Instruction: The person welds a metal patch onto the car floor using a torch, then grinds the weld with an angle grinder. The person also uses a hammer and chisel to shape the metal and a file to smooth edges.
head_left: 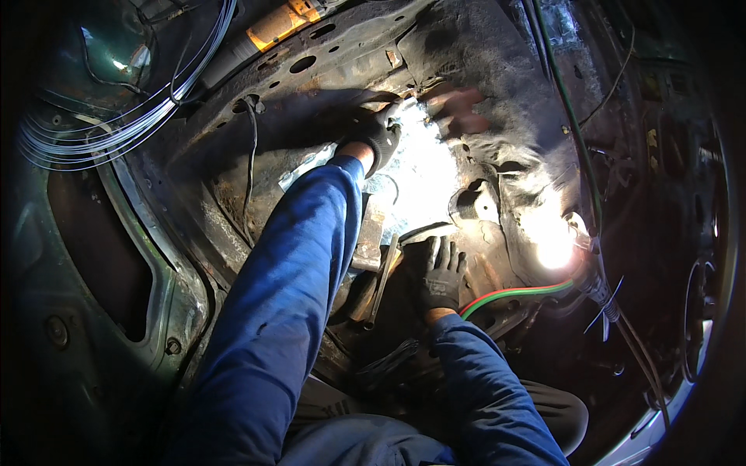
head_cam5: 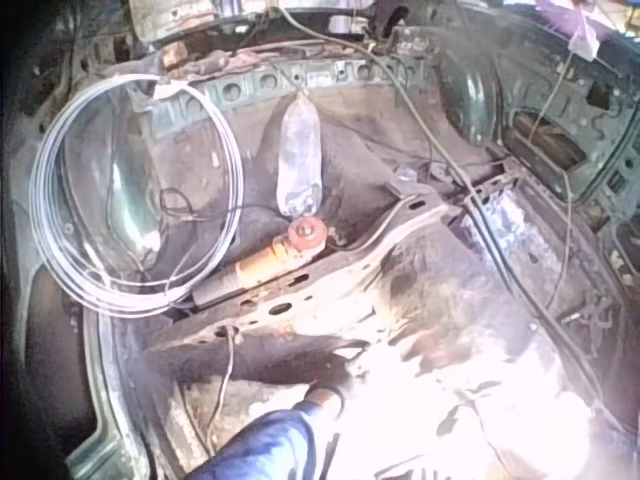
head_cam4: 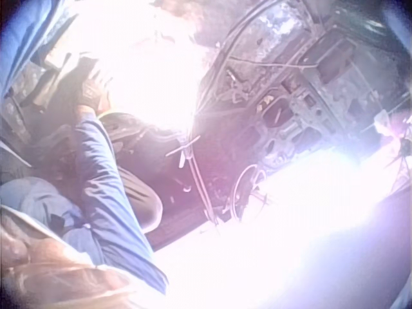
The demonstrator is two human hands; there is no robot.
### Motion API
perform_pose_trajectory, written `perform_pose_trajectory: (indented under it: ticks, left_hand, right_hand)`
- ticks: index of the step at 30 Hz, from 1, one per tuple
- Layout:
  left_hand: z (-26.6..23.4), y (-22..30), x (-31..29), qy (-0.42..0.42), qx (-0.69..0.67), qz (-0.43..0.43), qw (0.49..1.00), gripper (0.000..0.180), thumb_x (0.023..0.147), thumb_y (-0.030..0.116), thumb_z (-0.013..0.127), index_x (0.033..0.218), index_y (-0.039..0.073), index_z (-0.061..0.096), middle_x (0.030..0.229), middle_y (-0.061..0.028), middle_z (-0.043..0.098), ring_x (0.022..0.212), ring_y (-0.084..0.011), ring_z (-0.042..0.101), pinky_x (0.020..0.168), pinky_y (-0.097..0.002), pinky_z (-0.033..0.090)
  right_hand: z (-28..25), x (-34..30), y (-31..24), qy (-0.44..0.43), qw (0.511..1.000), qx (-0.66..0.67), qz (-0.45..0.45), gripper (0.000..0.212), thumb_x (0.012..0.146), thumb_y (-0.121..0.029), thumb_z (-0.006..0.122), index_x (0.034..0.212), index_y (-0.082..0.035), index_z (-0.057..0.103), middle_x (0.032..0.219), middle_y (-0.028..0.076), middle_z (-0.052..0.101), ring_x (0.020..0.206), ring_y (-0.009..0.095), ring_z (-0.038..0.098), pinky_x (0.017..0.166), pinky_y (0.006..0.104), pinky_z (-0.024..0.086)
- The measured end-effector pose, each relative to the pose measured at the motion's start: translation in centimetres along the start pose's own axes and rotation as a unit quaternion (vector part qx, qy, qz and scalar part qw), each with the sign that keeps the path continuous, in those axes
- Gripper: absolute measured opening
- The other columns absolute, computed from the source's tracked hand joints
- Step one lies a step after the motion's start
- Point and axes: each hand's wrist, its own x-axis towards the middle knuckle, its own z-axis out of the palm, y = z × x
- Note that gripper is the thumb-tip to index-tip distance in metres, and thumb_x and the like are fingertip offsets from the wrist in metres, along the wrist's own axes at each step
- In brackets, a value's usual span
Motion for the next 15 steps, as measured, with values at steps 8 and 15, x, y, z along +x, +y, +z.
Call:
perform_pose_trajectory:
  ticks: [8, 15]
  left_hand:
    - [-0.2, 1.0, 3.7, -0.217, 0.081, 0.006, 0.973, 0.045, 0.106, 0.023, 0.057, 0.151, 0.017, 0.054, 0.127, -0.0098, 0.07, 0.115, -0.0246, 0.065, 0.101, -0.0397, 0.052]
    - [2.1, 3.7, 3.9, -0.15, -0.442, 0.003, 0.884, 0.054, 0.105, 0.02, 0.061, 0.158, 0.017, 0.046, 0.113, -0.0054, 0.073, 0.089, -0.0111, 0.069, 0.062, -0.0315, 0.056]
  right_hand:
    - [-1.0, -0.2, 0.1, -0.01, 0.999, 0.048, 0.01, 0.087, 0.104, -0.061, 0.045, 0.168, -0.007, 0.025, 0.173, 0.02, 0.025, 0.159, 0.038, 0.024, 0.129, 0.0608, 0.015]
    - [0.7, -1.1, 1.6, -0.018, 0.999, -0.007, 0.035, 0.076, 0.105, -0.045, 0.048, 0.167, -0.007, 0.027, 0.171, 0.021, 0.028, 0.157, 0.04, 0.029, 0.128, 0.0627, 0.017]
